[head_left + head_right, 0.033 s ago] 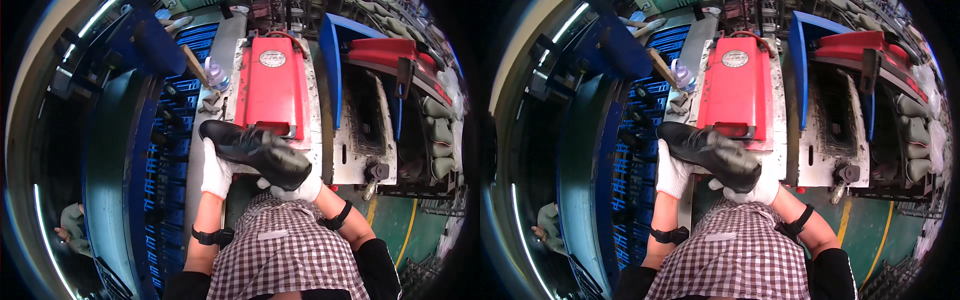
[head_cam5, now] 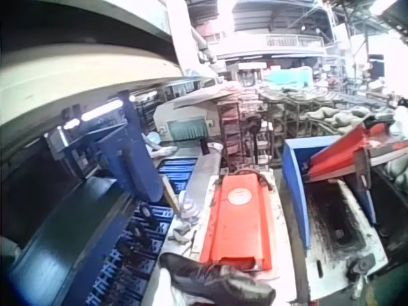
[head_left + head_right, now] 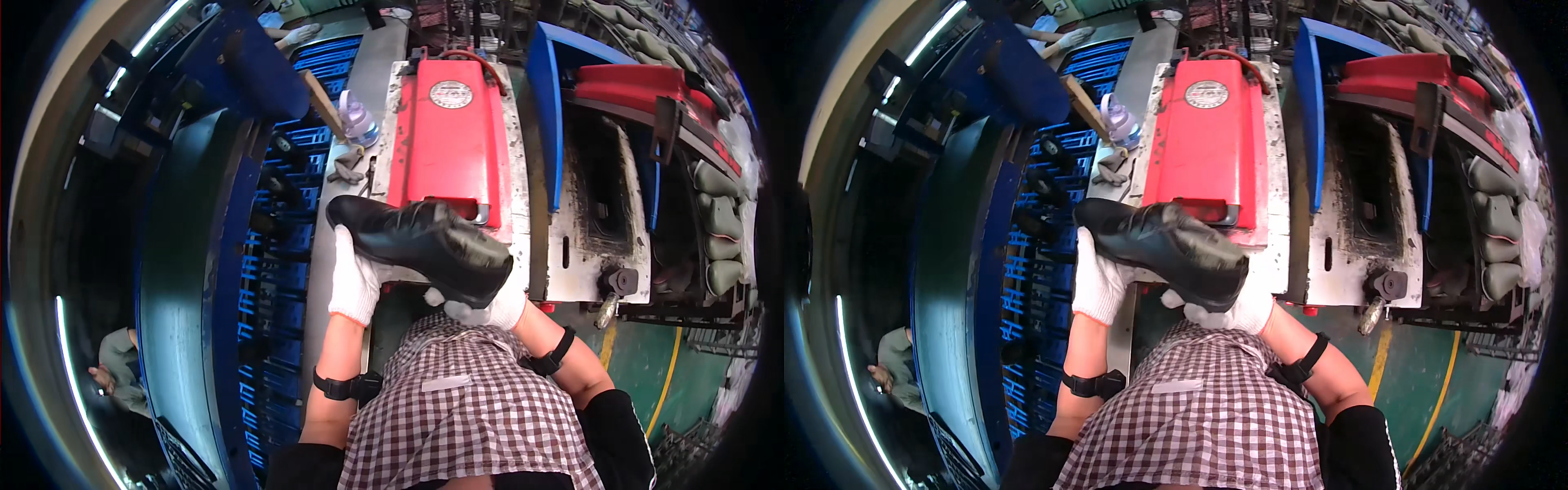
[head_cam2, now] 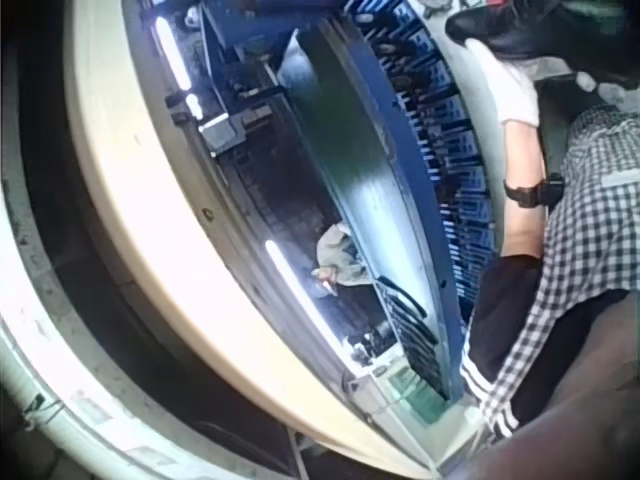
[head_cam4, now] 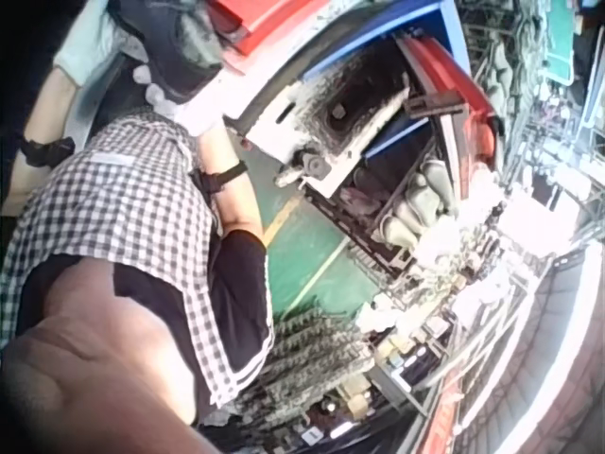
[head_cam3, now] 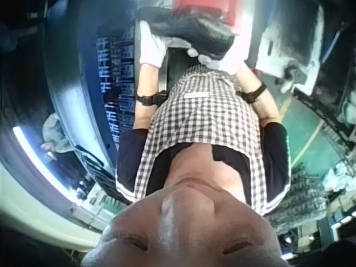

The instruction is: Placing shoe uppers with lasts into a heat press machine for bonding and then moving them to a conveyor.

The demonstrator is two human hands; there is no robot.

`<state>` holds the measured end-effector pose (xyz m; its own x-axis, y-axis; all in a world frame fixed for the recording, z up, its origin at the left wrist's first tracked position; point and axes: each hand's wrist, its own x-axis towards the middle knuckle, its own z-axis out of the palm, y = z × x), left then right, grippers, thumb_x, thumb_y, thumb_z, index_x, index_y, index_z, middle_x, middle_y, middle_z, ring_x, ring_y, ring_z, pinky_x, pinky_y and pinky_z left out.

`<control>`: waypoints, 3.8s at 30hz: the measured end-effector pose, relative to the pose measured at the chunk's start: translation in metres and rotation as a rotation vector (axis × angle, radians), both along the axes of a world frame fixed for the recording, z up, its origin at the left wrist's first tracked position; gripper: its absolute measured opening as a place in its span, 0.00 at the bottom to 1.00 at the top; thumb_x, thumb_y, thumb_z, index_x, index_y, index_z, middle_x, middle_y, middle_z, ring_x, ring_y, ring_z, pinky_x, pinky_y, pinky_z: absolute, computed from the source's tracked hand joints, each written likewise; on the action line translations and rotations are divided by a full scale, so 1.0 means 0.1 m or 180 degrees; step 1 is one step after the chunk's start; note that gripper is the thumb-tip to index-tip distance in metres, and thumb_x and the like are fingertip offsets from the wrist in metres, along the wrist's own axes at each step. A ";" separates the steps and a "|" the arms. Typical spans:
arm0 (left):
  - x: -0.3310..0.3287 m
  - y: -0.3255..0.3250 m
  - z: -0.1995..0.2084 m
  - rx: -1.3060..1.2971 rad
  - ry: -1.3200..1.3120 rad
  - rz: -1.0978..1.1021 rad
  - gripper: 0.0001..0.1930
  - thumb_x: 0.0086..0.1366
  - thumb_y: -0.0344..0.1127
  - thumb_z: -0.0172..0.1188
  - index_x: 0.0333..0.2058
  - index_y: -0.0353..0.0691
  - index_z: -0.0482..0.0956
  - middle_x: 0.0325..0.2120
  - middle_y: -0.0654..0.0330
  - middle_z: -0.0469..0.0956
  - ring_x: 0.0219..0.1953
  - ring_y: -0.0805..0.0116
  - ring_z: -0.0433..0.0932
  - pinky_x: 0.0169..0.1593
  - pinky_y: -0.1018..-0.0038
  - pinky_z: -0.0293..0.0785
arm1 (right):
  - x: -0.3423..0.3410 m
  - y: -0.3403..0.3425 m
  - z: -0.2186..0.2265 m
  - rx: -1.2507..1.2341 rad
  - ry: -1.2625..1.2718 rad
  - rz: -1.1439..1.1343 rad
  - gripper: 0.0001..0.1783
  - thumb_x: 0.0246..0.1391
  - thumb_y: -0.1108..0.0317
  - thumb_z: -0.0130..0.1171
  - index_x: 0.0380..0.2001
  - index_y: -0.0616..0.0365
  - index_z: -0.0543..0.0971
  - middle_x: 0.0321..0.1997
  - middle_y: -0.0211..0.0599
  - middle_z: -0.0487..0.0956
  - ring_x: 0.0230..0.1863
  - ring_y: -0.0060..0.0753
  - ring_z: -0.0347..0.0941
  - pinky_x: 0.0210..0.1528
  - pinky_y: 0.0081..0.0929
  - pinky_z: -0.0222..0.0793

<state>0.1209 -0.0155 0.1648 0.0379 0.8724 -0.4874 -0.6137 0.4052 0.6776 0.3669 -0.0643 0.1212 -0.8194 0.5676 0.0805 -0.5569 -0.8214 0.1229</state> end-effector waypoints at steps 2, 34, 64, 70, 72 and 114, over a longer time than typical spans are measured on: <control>-0.07 -0.05 0.06 0.0111 -0.0037 0.0071 0.37 0.79 0.63 0.42 0.71 0.39 0.63 0.66 0.50 0.72 0.67 0.53 0.72 0.71 0.55 0.68 | -0.15 0.01 0.06 -0.0495 0.0640 0.0174 0.37 0.72 0.40 0.42 0.73 0.52 0.62 0.57 0.68 0.71 0.32 0.49 0.76 0.21 0.31 0.72; -3.41 0.72 -1.89 -0.1387 0.3175 0.1676 0.28 0.55 0.46 0.70 0.50 0.37 0.76 0.45 0.58 0.77 0.41 0.62 0.76 0.46 0.63 0.75 | -0.29 -0.23 -0.57 0.4310 -0.8344 -0.1680 0.27 0.53 0.72 0.63 0.59 0.48 0.79 0.62 0.45 0.77 0.61 0.54 0.75 0.61 0.45 0.74; -4.95 -1.89 -2.34 -0.2351 0.1171 0.2810 0.16 0.60 0.52 0.61 0.38 0.52 0.88 0.38 0.68 0.87 0.46 0.61 0.83 0.56 0.53 0.72 | -0.15 -0.27 -0.73 0.4629 -0.8317 -0.1696 0.28 0.52 0.71 0.64 0.59 0.47 0.80 0.61 0.43 0.77 0.56 0.52 0.78 0.57 0.43 0.75; -4.11 -2.29 -1.89 -0.1189 0.0614 0.3527 0.26 0.59 0.41 0.60 0.55 0.37 0.79 0.55 0.47 0.80 0.61 0.41 0.76 0.66 0.34 0.67 | -0.12 -0.27 -0.75 0.4594 -0.8236 -0.1715 0.28 0.52 0.71 0.64 0.59 0.47 0.80 0.60 0.43 0.78 0.56 0.51 0.78 0.57 0.43 0.75; -3.81 -2.38 -1.71 -0.0883 -0.0490 0.3486 0.31 0.60 0.43 0.57 0.61 0.35 0.75 0.59 0.42 0.75 0.65 0.36 0.70 0.68 0.34 0.63 | -0.08 -0.27 -0.77 0.4621 -0.8175 -0.1806 0.28 0.53 0.70 0.64 0.59 0.49 0.79 0.60 0.44 0.77 0.57 0.52 0.77 0.58 0.43 0.74; 2.69 1.20 2.60 0.4911 0.2884 -0.2182 0.36 0.74 0.49 0.57 0.72 0.33 0.61 0.71 0.43 0.64 0.74 0.54 0.61 0.75 0.65 0.57 | 1.98 0.44 -0.03 0.2017 -0.9232 -0.1079 0.42 0.47 0.53 0.62 0.70 0.32 0.71 0.58 0.56 0.73 0.60 0.60 0.74 0.60 0.48 0.75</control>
<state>0.3903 0.1047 0.4252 0.7294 0.4521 0.5134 0.0584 -0.7889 0.6118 0.5645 -0.0200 0.1184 0.4982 0.8669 -0.0172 0.7984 -0.4664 -0.3809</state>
